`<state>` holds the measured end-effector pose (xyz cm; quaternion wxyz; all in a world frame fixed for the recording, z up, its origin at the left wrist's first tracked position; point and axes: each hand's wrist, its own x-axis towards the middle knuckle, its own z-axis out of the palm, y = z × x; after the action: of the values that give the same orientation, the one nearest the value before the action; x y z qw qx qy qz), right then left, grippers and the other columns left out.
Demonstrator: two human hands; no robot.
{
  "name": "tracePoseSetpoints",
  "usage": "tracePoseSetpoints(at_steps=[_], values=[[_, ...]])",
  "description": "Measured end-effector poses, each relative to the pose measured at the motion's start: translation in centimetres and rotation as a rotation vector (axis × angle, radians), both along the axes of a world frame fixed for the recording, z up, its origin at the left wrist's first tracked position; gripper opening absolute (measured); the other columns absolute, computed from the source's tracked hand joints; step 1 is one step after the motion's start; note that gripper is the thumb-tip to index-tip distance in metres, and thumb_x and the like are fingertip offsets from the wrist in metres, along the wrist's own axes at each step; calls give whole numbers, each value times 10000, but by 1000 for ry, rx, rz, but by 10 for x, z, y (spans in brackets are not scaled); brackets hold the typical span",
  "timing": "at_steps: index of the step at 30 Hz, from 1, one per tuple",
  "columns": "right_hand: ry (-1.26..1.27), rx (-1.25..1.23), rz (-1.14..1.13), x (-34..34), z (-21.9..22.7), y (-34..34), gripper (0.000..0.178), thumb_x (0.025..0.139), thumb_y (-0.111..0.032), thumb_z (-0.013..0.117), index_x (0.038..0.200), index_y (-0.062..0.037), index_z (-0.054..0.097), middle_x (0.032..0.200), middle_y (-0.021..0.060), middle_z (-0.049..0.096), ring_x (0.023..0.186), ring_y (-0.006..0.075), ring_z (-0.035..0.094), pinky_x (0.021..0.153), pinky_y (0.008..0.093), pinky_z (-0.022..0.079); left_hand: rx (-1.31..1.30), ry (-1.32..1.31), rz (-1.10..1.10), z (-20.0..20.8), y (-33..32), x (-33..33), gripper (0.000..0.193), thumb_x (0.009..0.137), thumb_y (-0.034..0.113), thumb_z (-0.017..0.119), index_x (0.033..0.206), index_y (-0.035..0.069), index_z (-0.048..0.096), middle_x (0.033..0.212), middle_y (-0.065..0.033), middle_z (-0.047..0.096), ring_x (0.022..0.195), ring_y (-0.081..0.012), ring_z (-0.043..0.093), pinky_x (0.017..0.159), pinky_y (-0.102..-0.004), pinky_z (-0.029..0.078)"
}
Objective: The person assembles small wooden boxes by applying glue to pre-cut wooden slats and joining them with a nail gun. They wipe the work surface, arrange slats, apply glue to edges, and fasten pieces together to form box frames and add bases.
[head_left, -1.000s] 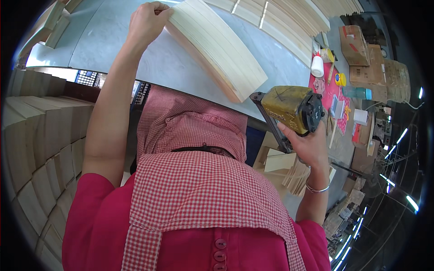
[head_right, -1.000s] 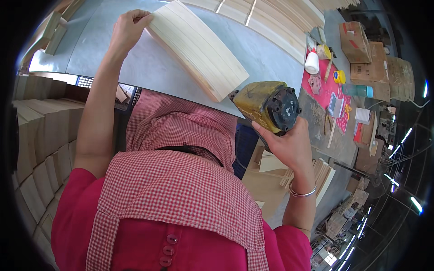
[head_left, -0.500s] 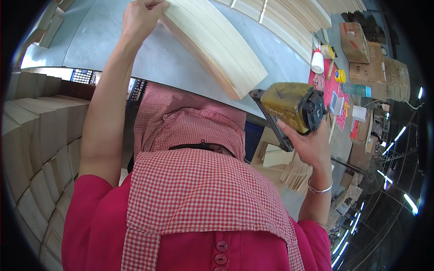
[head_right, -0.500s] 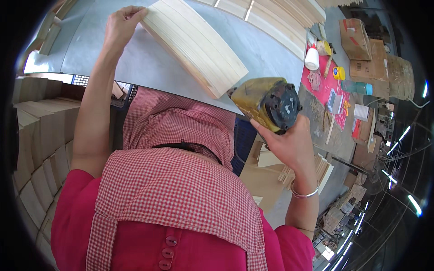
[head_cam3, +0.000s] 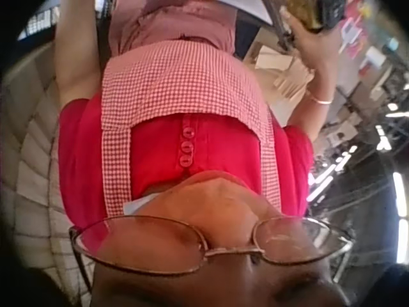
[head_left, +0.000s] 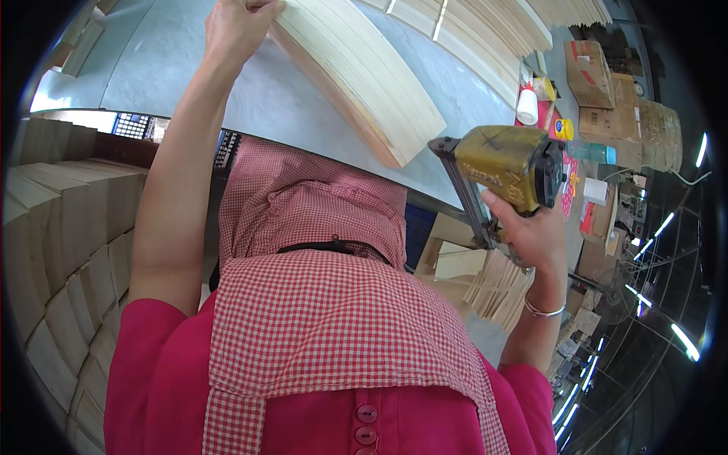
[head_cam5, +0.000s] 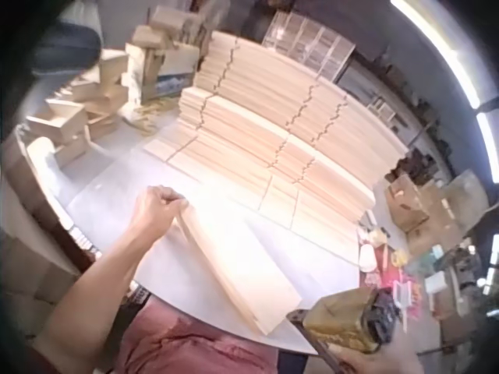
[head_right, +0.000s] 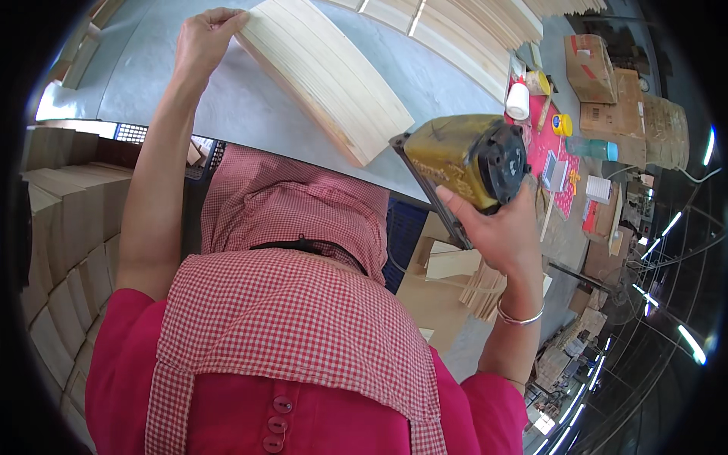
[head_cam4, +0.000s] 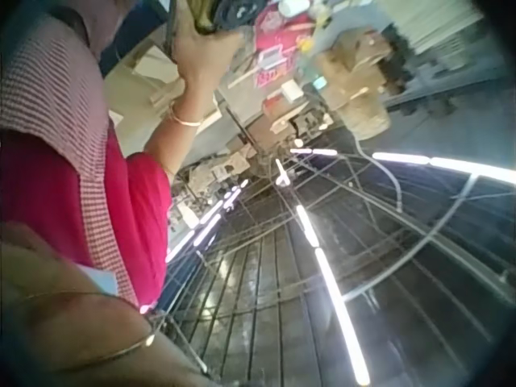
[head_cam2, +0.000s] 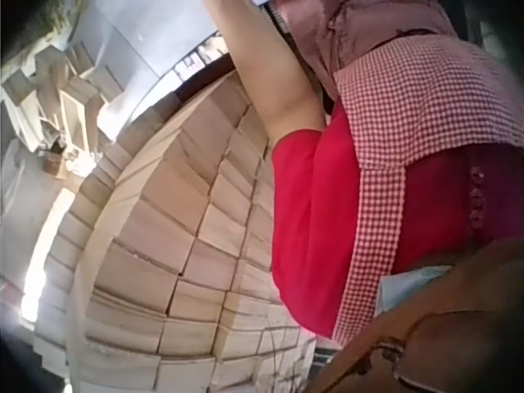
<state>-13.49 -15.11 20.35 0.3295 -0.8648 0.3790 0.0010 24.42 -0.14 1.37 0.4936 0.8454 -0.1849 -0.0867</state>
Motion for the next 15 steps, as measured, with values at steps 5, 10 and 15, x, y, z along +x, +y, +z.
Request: tracePoseSetpoints(at_steps=[5, 10, 15], values=[[20, -26, 58, 4, -5, -8, 410, 844, -182, 856, 1153, 24, 682, 1064, 106, 758, 965, 174, 710, 862, 336, 556, -8, -24, -3, -2, 0, 2, 408, 856, 381, 783, 1122, 72, 790, 1067, -125, 764, 1021, -216, 695, 907, -352, 534], [98, -45, 14, 2, -9, -11, 492, 840, -234, 868, 1192, 27, 644, 1098, 124, 746, 992, 209, 710, 896, 356, 551, -3, -12, 4, -3, 0, 2, 400, 859, 380, 781, 1116, 74, 793, 1036, -122, 763, 1001, -210, 692, 888, -348, 536], [190, -7, -109, 5, -7, -7, 526, 836, -255, 872, 1214, 20, 633, 1118, 127, 742, 1014, 214, 708, 911, 358, 543, 8, -32, -9, -3, 4, 4, 379, 861, 372, 779, 1096, 74, 799, 1009, -111, 764, 988, -196, 688, 876, -340, 533]])
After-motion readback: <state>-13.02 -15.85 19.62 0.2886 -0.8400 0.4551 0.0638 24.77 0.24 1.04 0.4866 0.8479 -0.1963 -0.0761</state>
